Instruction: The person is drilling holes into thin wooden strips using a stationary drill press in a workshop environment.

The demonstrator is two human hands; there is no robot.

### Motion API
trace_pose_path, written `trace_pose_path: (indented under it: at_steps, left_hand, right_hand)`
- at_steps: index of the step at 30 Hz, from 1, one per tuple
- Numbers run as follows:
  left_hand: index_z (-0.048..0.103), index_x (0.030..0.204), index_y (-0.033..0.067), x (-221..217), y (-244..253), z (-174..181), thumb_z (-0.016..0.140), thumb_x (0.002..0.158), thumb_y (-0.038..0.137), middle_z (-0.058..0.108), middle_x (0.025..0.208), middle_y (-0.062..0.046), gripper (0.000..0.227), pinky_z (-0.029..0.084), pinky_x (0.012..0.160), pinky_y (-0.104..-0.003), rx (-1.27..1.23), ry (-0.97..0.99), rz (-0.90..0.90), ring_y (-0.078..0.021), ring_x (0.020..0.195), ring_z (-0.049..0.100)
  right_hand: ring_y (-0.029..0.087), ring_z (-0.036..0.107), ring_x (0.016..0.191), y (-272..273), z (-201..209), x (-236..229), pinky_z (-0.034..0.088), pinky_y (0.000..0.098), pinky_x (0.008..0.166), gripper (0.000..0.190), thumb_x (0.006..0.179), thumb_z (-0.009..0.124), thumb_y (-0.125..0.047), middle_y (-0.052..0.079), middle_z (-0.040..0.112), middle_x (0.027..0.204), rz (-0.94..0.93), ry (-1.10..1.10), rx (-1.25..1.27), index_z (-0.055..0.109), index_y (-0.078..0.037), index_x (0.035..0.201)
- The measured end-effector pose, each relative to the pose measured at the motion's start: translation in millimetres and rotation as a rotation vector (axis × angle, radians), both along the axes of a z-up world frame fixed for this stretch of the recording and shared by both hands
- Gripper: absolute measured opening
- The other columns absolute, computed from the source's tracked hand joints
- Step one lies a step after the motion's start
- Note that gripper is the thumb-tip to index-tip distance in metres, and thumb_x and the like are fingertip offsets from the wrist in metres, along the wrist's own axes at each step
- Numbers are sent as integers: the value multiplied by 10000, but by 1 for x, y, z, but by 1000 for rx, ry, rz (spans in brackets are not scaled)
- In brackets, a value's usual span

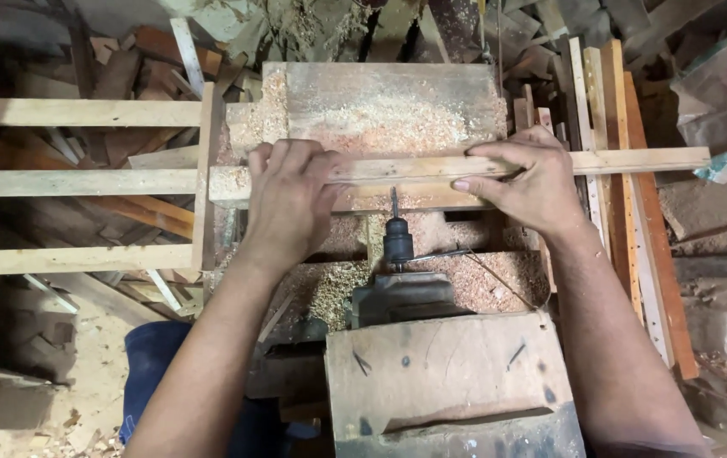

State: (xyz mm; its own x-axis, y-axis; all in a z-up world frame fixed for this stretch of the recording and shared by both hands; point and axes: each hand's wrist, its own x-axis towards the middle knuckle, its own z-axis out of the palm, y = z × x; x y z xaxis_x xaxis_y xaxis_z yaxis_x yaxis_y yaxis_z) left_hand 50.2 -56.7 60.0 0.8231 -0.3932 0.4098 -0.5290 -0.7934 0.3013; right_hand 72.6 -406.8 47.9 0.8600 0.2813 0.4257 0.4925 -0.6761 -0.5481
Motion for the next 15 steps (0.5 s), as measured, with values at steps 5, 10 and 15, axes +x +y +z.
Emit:
trace_pose_path:
  at_steps: [5,10,15]
  left_hand:
    - [723,1157,120,0,1,-6,764,904,198,609,1055,-34,267,308,1013,-397,10,-14,-4,-212,1115,528]
    - [715,1175,123,-1,5,0,765,900,199,609,1066,-34,290,306,1020,-404,-1,3,-2,-217,1130,527]
    - [736,1183,136,-5,17,13,735,920,145,642,1065,-20,263,290,1024,-383,62,85,41,-180,1111,507]
  right_hand:
    - [318,600,856,9,8,-5,447,405,835,354,753,981,-207,159,756,861,22,23,2,812,-90,1042]
    - [352,598,826,5,17,-5,450,441,844,347,793,963,-200,186,730,822,58,23,-24,800,-64,1068]
    - [347,580,867,-17,8,-5,410,438,878,346,807,954,-216,181,711,789,16,59,-27,797,-67,1076]
